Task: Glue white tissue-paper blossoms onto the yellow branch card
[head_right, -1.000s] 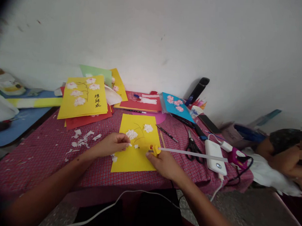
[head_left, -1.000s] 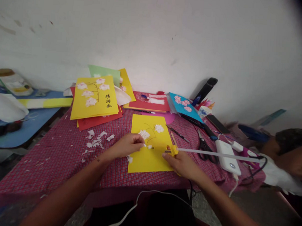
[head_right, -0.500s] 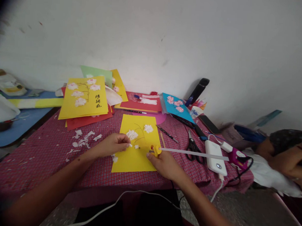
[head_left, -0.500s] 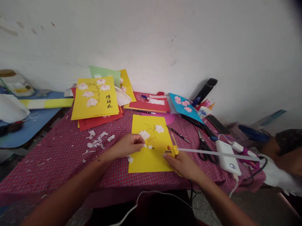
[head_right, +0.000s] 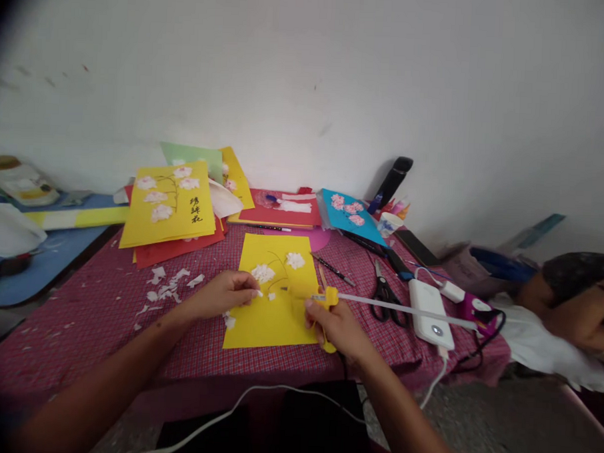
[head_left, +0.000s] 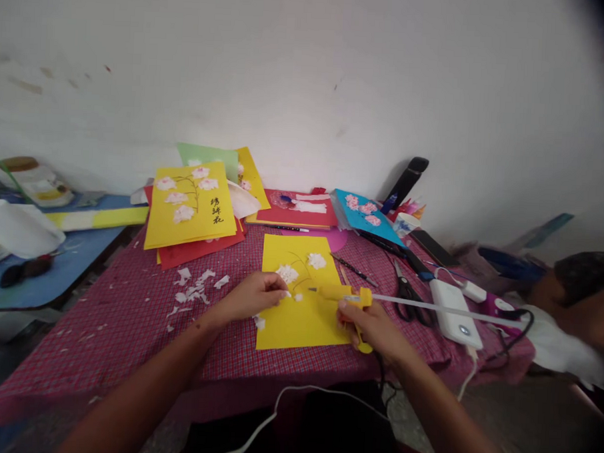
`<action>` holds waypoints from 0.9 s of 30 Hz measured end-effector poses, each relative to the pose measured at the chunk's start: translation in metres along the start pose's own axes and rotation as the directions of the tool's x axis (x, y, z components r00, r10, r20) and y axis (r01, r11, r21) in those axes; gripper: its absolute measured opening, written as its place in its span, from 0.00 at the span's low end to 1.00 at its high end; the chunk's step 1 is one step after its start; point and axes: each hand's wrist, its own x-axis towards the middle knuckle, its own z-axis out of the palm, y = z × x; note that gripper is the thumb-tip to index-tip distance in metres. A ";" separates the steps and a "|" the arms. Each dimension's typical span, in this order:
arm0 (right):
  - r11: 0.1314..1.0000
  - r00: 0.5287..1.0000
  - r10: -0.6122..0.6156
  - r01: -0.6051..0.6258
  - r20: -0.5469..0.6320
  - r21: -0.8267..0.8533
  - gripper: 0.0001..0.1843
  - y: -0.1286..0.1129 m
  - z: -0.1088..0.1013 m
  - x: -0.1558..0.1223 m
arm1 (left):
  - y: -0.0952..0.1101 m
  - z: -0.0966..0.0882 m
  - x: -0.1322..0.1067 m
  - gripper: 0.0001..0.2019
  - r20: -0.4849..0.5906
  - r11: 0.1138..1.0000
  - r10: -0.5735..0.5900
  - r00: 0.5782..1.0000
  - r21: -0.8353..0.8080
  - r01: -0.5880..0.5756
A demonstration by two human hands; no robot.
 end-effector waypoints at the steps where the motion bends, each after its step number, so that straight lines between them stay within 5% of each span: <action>1: 0.998 0.999 -0.011 0.014 -0.046 0.055 0.26 0.003 0.000 0.002 | 0.000 0.000 0.000 0.12 -0.010 1.000 -0.002 1.000 0.014 0.002; 7: 0.926 0.982 -0.066 0.126 -0.177 0.355 0.25 0.022 0.002 0.014 | 0.015 0.011 -0.004 0.10 -0.098 0.941 0.174 0.980 0.311 -0.136; 12: 0.904 0.980 -0.121 0.175 -0.160 0.391 0.25 0.030 -0.003 0.012 | 0.045 0.022 0.005 0.10 0.095 0.731 0.339 0.936 0.599 -0.326; 17: 0.905 0.977 -0.125 0.184 -0.175 0.383 0.24 0.029 -0.007 0.008 | 0.080 0.025 0.033 0.11 0.386 0.467 0.184 0.904 0.775 -0.426; 27: 0.863 0.959 -0.157 0.249 -0.235 0.440 0.21 0.030 -0.007 0.008 | 0.106 0.054 0.073 0.07 0.384 0.108 -0.172 0.907 0.923 -0.370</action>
